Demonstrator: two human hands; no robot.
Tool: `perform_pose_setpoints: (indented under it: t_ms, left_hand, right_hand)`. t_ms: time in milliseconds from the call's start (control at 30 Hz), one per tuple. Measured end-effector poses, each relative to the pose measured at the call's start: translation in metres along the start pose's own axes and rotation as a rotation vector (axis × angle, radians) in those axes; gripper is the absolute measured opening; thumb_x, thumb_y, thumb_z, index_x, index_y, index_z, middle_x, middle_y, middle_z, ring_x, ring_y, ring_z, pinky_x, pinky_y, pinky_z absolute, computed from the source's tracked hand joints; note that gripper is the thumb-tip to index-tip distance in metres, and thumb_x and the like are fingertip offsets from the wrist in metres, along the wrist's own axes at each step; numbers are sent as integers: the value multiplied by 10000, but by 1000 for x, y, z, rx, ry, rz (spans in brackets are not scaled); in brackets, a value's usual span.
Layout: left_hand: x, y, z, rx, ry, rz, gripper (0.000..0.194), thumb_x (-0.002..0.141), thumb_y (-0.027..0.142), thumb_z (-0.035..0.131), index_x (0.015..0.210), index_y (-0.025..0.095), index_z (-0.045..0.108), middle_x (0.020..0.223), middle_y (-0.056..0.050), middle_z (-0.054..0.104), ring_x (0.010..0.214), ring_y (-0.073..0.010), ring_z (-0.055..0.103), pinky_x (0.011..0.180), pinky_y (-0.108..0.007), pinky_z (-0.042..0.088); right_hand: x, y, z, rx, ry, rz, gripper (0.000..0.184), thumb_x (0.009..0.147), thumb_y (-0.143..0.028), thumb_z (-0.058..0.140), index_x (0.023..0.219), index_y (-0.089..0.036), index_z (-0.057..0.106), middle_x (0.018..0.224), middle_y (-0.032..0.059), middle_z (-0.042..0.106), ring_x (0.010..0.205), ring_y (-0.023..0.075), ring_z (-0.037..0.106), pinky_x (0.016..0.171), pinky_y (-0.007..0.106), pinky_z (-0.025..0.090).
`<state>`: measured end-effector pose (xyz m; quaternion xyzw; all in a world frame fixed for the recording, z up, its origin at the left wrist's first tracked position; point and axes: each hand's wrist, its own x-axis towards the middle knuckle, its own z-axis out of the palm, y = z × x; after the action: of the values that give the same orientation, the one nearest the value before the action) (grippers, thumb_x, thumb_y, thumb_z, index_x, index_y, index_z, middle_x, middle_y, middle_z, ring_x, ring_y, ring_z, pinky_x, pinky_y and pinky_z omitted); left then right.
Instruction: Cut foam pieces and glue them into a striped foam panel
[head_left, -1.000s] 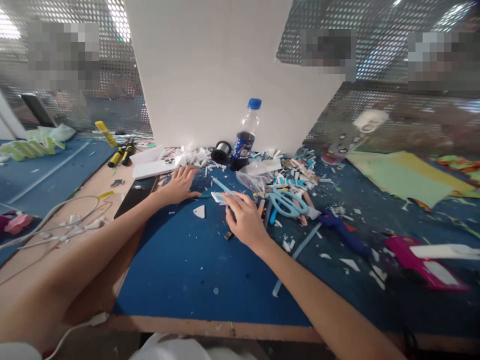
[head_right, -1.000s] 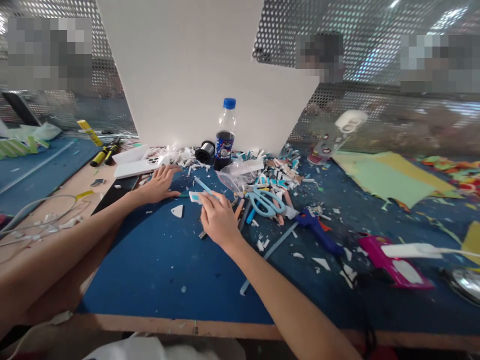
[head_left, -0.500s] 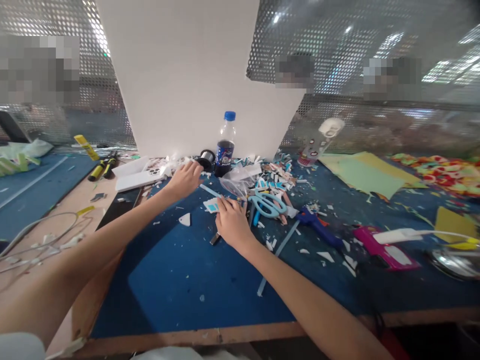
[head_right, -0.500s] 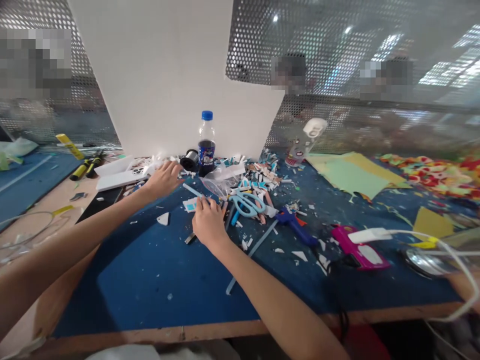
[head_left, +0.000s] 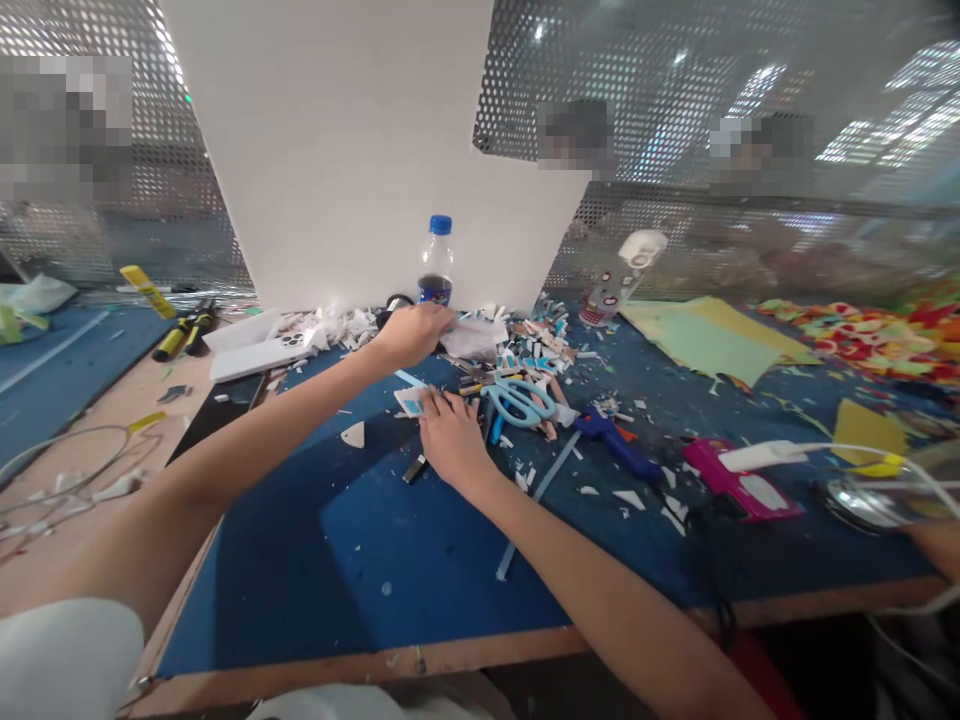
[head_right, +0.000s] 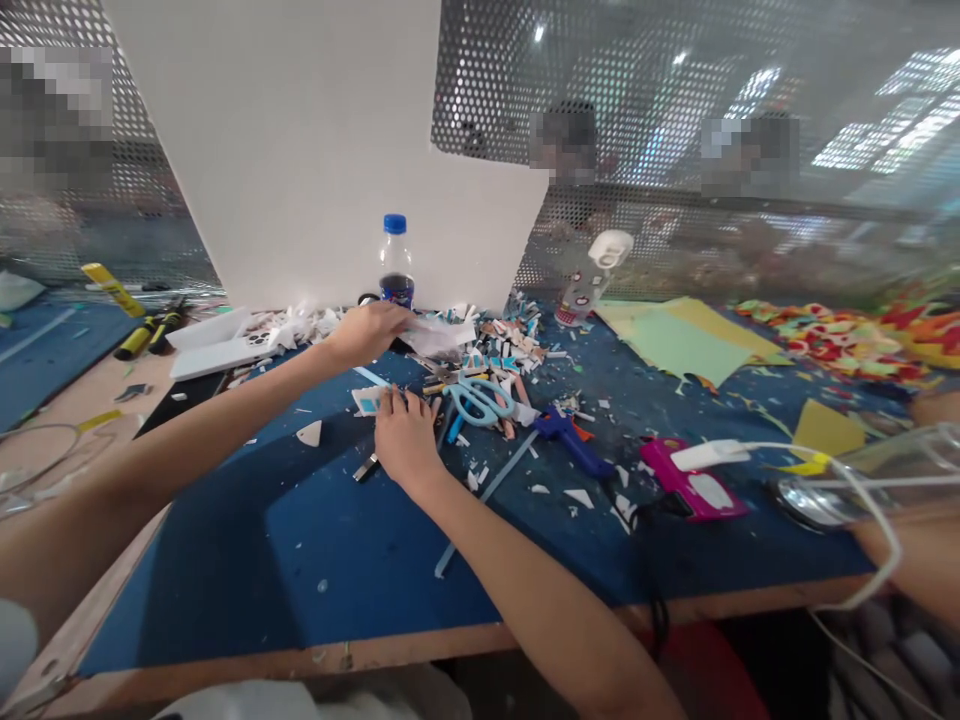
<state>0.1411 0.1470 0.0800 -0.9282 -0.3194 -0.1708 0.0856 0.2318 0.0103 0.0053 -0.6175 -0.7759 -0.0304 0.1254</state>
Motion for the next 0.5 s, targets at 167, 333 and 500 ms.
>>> perform_pose_setpoints:
  t_ms: [167, 333, 500]
  left_hand:
    - [-18, -11, -42, 28, 63, -298, 238, 879, 204, 410, 1015, 131, 591, 817, -81, 674, 706, -176, 619, 601, -254, 443]
    - [-51, -45, -76, 116, 26, -510, 245, 807, 183, 440, 937, 137, 642, 757, -96, 663, 700, -211, 614, 600, -297, 453]
    - [-82, -75, -88, 207, -12, -673, 286, 803, 165, 428, 964, 118, 661, 821, -146, 677, 816, -282, 627, 691, -373, 479]
  right_hand:
    - [1, -2, -3, 18, 11, 34, 455, 922, -191, 302, 1315, -50, 483, 1315, 180, 533, 1196, 325, 452, 965, 512, 380]
    - [1, -4, -10, 35, 56, 105, 454, 922, -232, 312, 1291, -52, 508, 1270, 166, 574, 1186, 305, 463, 988, 491, 372]
    - [1, -1, -7, 10, 105, 171, 484, 926, -234, 304, 1334, -16, 449, 1337, 188, 510, 1227, 313, 448, 967, 470, 408]
